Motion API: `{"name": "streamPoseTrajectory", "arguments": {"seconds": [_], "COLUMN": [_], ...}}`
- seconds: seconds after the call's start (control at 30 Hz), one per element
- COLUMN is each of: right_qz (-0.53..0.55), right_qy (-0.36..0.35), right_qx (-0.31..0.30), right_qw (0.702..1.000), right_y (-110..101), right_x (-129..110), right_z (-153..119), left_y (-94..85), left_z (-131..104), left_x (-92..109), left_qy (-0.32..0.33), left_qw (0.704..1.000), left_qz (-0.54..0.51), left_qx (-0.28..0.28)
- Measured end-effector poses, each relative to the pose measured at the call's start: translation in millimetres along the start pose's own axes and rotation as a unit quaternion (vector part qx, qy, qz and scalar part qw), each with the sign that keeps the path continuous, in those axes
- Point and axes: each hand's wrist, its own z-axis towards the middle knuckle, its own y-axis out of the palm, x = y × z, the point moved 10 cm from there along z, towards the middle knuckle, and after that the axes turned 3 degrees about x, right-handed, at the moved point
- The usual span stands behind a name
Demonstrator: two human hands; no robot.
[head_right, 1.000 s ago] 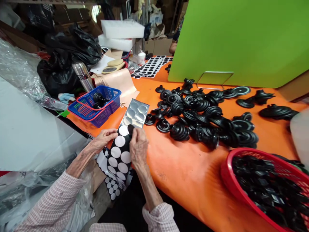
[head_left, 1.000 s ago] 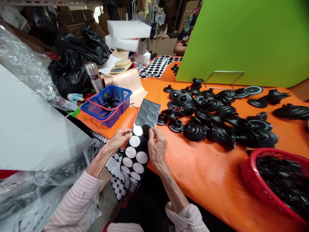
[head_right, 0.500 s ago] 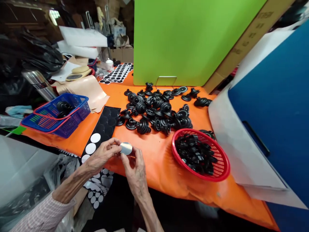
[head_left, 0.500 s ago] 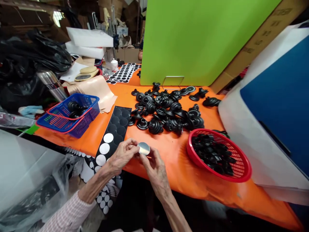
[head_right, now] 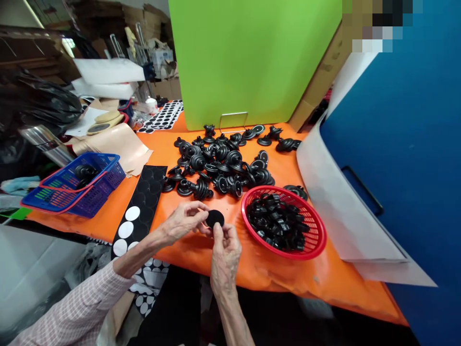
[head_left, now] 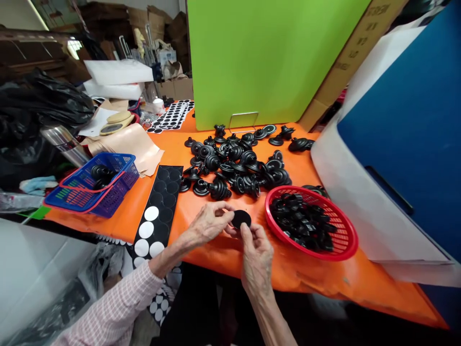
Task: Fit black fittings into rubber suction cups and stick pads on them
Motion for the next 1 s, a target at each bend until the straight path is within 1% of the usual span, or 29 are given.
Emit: {"name": "streamPoseTrajectory", "arguments": {"seconds": [0.03,0.07,0.1,0.13,0.17,0.2,0.23,0.27,0.3,0.37,0.43,0.5,0.53,0.57,0.6,0.63,0.67,0.7,0.73,0.77,0.83,0.87,0.93,1.0], "right_qz": [-0.014,-0.023,-0.030,-0.037,-0.048,-0.062,-0.083,-0.109,-0.137,-0.186,-0.222,-0.253,-0.267,-0.277,-0.283,-0.283,-0.274,-0.256,-0.231,-0.201,-0.144,-0.125,-0.117,-0.139], "right_qy": [-0.008,-0.017,-0.027,-0.036,-0.044,-0.049,-0.052,-0.055,-0.061,-0.092,-0.145,-0.185,-0.193,-0.192,-0.184,-0.168,-0.147,-0.120,-0.088,-0.054,0.006,0.025,0.035,0.012], "right_qx": [-0.002,-0.003,-0.002,0.001,0.002,-0.005,-0.020,-0.041,-0.064,-0.101,-0.120,-0.128,-0.131,-0.136,-0.142,-0.150,-0.160,-0.171,-0.184,-0.194,-0.205,-0.204,-0.193,-0.171], "right_qw": [1.000,1.000,0.999,0.999,0.998,0.997,0.995,0.992,0.987,0.973,0.957,0.941,0.935,0.931,0.931,0.932,0.937,0.944,0.951,0.959,0.968,0.971,0.974,0.975], "right_y": [1.8,3.4,3.9,3.3,2.2,1.4,1.2,1.6,2.2,2.5,2.5,2.8,3.2,3.6,4.1,4.7,5.5,6.6,8.1,9.4,11.5,11.3,9.3,5.0], "right_x": [-3.8,-7.9,-11.9,-15.5,-18.2,-19.3,-18.8,-17.3,-15.3,-13.2,-15.2,-17.2,-17.4,-17.0,-16.5,-15.8,-15.1,-14.0,-12.4,-10.8,-8.3,-7.9,-10.1,-16.6], "right_z": [0.2,0.1,-0.1,-0.5,-1.0,-1.8,-3.0,-4.7,-7.0,-13.2,-20.8,-27.9,-30.4,-32.1,-32.9,-33.2,-33.1,-32.8,-32.6,-32.4,-32.2,-31.8,-30.1,-27.1], "left_y": [-9.4,-23.4,-39.7,-55.7,-69.4,-79.5,-86.0,-89.1,-89.8,-89.3,-88.1,-89.5,-92.0,-95.6,-98.7,-98.8,-94.7,-86.8,-77.6,-69.1,-56.0,-51.5,-43.2,-38.9], "left_z": [2.6,6.0,9.5,13.5,18.4,24.8,32.5,40.3,46.6,52.2,49.2,39.0,32.0,24.2,16.6,9.6,2.6,-4.9,-13.0,-21.1,-34.6,-39.9,-48.3,-56.0], "left_x": [7.3,15.9,24.2,30.5,33.8,33.1,28.8,22.5,16.1,6.9,2.2,1.1,0.1,-2.6,-8.4,-17.3,-27.6,-36.9,-44.4,-50.1,-58.6,-62.0,-68.6,-74.9], "left_qy": [0.019,0.043,0.064,0.076,0.081,0.077,0.071,0.067,0.068,0.077,0.088,0.098,0.102,0.100,0.090,0.069,0.039,0.004,-0.031,-0.062,-0.104,-0.115,-0.127,-0.125], "left_qw": [0.998,0.989,0.970,0.945,0.916,0.891,0.877,0.872,0.873,0.874,0.873,0.872,0.882,0.904,0.934,0.966,0.986,0.987,0.973,0.951,0.909,0.894,0.873,0.873], "left_qz": [0.059,0.123,0.192,0.259,0.320,0.370,0.402,0.420,0.426,0.429,0.429,0.423,0.398,0.347,0.264,0.152,0.023,-0.106,-0.213,-0.295,-0.399,-0.429,-0.467,-0.467], "left_qx": [0.029,0.076,0.133,0.187,0.228,0.250,0.253,0.241,0.226,0.213,0.214,0.224,0.229,0.231,0.222,0.197,0.161,0.121,0.089,0.070,0.060,0.063,0.064,0.069]}}
